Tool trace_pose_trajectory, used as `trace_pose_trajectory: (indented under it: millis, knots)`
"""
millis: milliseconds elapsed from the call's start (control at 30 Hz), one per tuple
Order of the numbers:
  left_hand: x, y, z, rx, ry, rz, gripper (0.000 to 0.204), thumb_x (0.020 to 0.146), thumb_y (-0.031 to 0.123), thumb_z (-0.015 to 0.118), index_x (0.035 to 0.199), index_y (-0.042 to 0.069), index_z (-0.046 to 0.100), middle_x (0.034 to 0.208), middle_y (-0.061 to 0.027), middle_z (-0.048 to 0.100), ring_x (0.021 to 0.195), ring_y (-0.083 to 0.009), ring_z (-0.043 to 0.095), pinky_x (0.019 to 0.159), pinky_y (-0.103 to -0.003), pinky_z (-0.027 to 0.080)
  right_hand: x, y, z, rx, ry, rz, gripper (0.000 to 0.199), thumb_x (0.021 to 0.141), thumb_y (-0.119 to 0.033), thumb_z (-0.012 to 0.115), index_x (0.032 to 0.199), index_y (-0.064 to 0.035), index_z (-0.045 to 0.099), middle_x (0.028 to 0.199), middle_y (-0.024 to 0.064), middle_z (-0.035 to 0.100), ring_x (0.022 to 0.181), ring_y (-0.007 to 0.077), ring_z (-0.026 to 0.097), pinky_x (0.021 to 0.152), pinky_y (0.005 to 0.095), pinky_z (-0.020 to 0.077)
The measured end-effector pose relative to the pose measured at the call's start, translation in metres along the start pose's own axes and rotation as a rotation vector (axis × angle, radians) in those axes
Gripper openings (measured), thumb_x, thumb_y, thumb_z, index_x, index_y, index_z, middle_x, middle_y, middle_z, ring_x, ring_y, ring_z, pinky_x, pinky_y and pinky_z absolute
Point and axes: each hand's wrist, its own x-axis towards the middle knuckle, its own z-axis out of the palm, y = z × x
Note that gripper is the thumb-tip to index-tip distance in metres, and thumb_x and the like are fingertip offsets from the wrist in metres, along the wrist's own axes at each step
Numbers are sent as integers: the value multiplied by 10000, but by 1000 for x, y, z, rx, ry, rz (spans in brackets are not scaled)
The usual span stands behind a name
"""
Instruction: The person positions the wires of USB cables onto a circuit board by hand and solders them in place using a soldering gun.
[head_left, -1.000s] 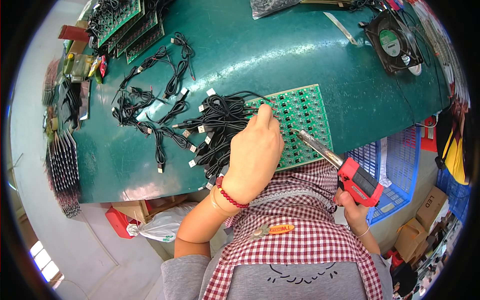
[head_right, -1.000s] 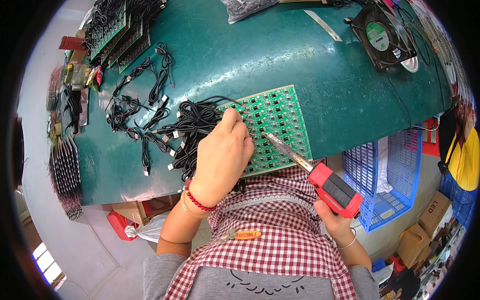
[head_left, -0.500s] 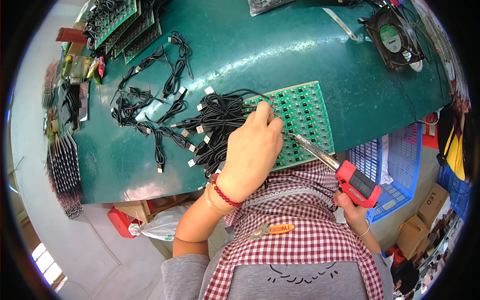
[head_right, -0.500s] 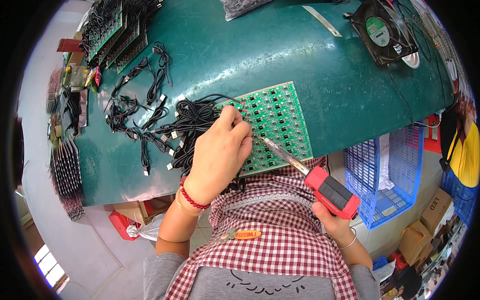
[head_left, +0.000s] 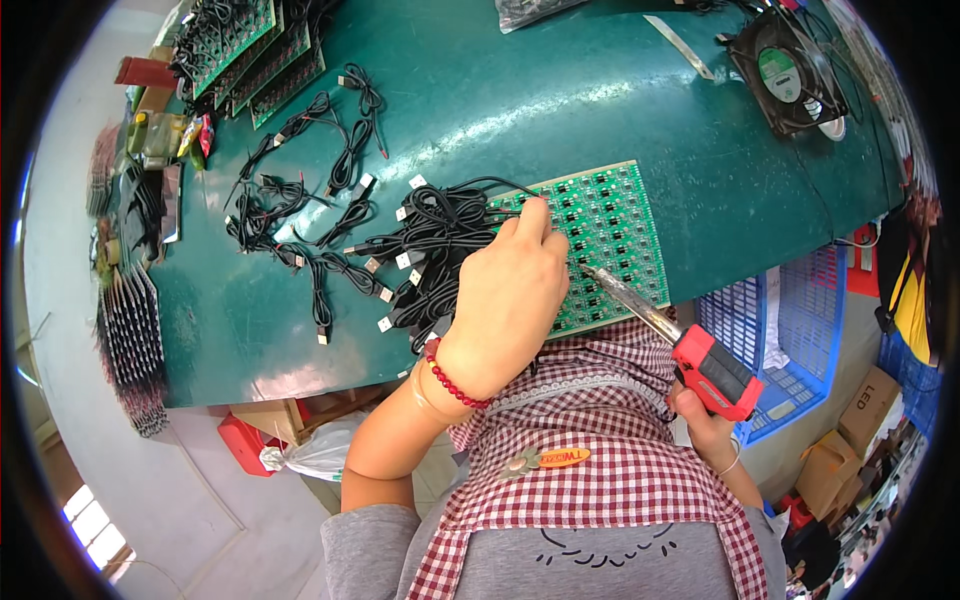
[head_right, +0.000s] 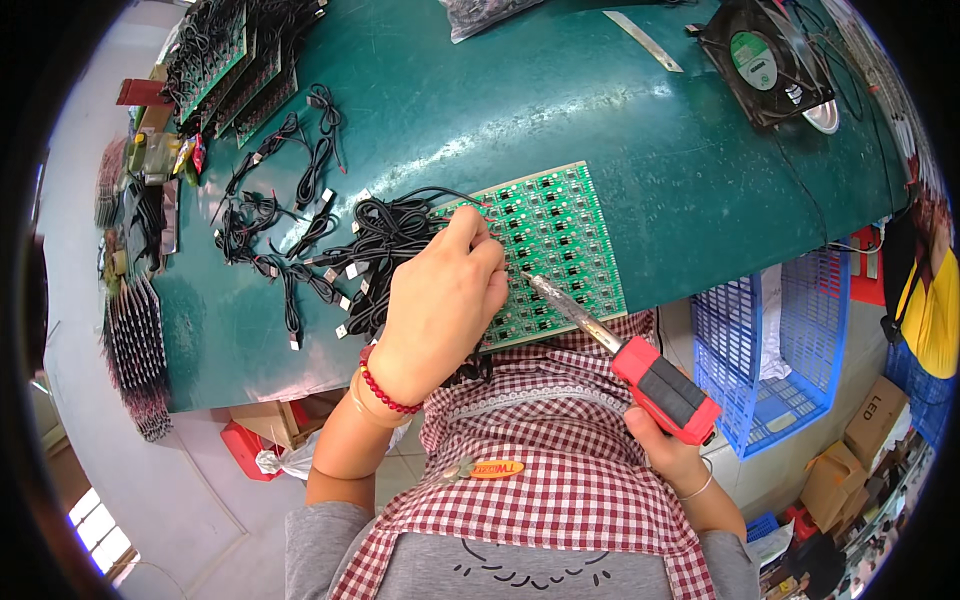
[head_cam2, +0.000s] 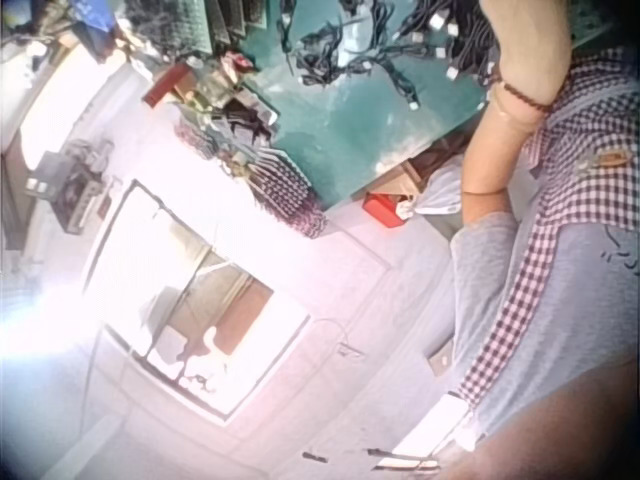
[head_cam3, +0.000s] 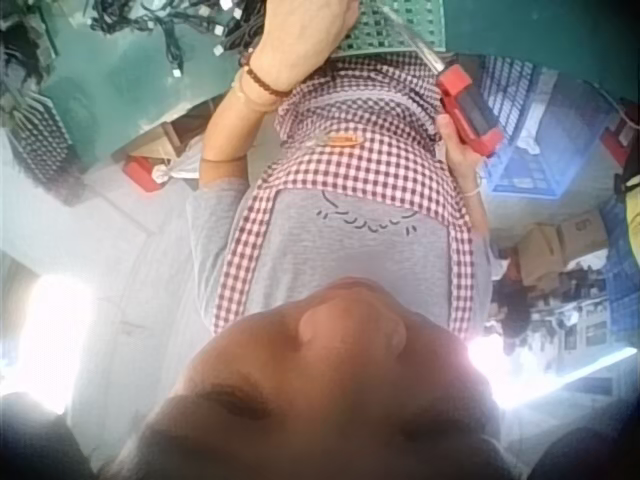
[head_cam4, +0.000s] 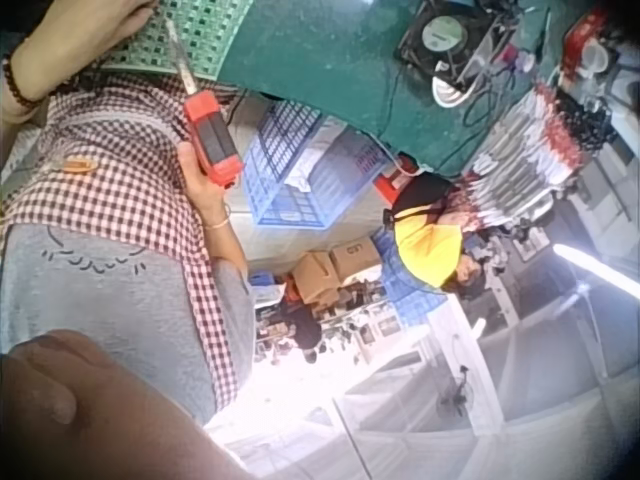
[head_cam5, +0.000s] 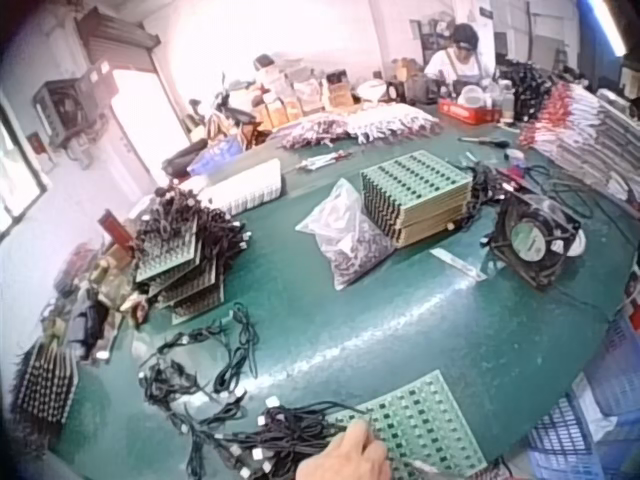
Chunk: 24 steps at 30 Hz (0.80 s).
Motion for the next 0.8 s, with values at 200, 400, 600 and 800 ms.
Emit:
trace_pose_trajectory:
  millis: [200, 400, 600, 800]
  knots:
    - [1, -1, 0, 3, 1, 17, 65, 743, 82, 615, 756, 31, 577, 880, -69, 504, 797, -211, 597, 611, -331, 514, 4, -2, 3, -82, -18, -4, 176, 791, -99, 683, 925, -12, 609, 840, 41, 558, 736, 143, 532, 664, 289, 436]
    - [1, -2, 0, 13, -5, 30, 67, 739, 78, 610, 751, 23, 573, 886, -75, 508, 812, -214, 596, 622, -329, 515, 2, 2, 2, -117, -11, -43, 192, 794, -114, 684, 931, -4, 606, 841, 42, 561, 740, 140, 534, 655, 299, 446]
    - [2, 0, 0, 8, -9, 25, 70, 735, 80, 611, 749, 22, 574, 887, -76, 508, 810, -217, 594, 623, -332, 516, 0, 0, -1, 31, 25, -87, 173, 832, -100, 656, 955, 7, 598, 806, 38, 590, 702, 125, 539, 637, 278, 453]
    - [1, -2, 1, 28, -3, 27, 64, 734, 78, 604, 740, 24, 572, 882, -76, 506, 802, -214, 594, 609, -333, 517, 3, -3, 1, 114, 47, -80, 170, 841, -93, 651, 961, 10, 589, 800, 41, 589, 685, 117, 538, 620, 273, 452]
